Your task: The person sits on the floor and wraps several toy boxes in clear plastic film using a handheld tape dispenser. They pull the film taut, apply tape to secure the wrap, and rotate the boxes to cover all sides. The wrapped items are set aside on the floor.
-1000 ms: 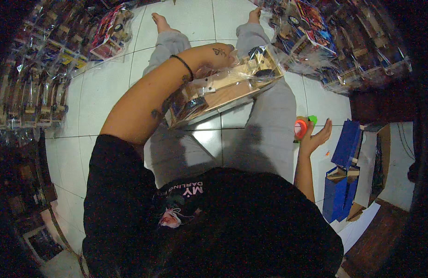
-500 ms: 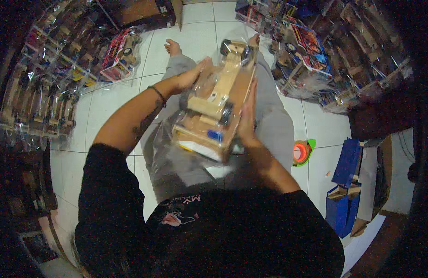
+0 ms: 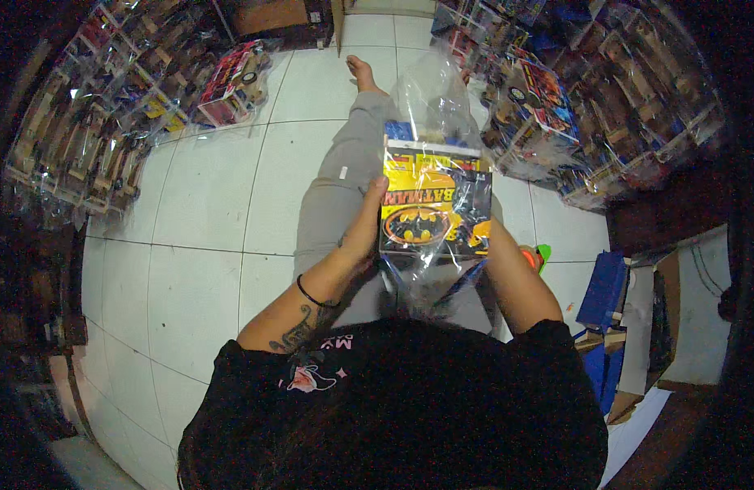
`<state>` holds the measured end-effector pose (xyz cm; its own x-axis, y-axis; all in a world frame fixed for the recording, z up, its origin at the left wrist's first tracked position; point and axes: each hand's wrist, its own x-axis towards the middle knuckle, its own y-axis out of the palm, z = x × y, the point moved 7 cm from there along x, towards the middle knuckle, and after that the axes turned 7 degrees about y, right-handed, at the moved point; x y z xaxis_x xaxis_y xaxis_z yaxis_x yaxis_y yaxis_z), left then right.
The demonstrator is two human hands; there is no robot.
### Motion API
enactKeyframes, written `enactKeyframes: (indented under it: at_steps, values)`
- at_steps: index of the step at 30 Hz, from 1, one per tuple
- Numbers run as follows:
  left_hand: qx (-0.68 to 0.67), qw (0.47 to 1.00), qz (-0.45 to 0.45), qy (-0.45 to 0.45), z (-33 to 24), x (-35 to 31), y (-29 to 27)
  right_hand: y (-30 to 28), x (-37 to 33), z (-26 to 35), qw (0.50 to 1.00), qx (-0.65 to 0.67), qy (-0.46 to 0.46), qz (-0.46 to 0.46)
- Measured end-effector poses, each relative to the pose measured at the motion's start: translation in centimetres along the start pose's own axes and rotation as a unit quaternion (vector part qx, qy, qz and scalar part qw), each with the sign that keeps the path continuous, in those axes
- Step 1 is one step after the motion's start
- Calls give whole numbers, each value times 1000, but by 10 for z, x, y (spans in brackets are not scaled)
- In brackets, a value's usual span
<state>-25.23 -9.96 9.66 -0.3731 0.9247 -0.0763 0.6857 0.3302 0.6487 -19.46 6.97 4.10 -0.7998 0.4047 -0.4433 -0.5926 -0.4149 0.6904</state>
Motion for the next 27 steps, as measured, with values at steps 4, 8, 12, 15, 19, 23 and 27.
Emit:
enactKeyframes:
  at_steps: [4, 8, 12, 15, 19, 23, 27]
  values:
    - [40, 999, -9, -14, -5, -2, -6, -14, -19, -21, 999, -43, -24, -2]
    - [265, 962, 10, 73, -2, -8, -17, 18, -43, 55, 943, -226, -236, -66]
    - [276, 954, 54, 108, -1, -15, -17, 133, -45, 105, 640, -725, -237, 94]
    - [286, 952, 30, 106, -17, -25, -12, 170, -54, 148, 664, -694, -266, 76]
    - [579, 721, 158, 346, -56, -81, 37, 166, -79, 151, 749, -510, -408, 106]
    - [784, 484, 263, 285, -16, -102, 66, 156, -60, 93, 691, -612, -349, 161]
    - [803, 467, 141, 343, -15, -91, 75, 153, -55, 78, 701, -656, -223, 169]
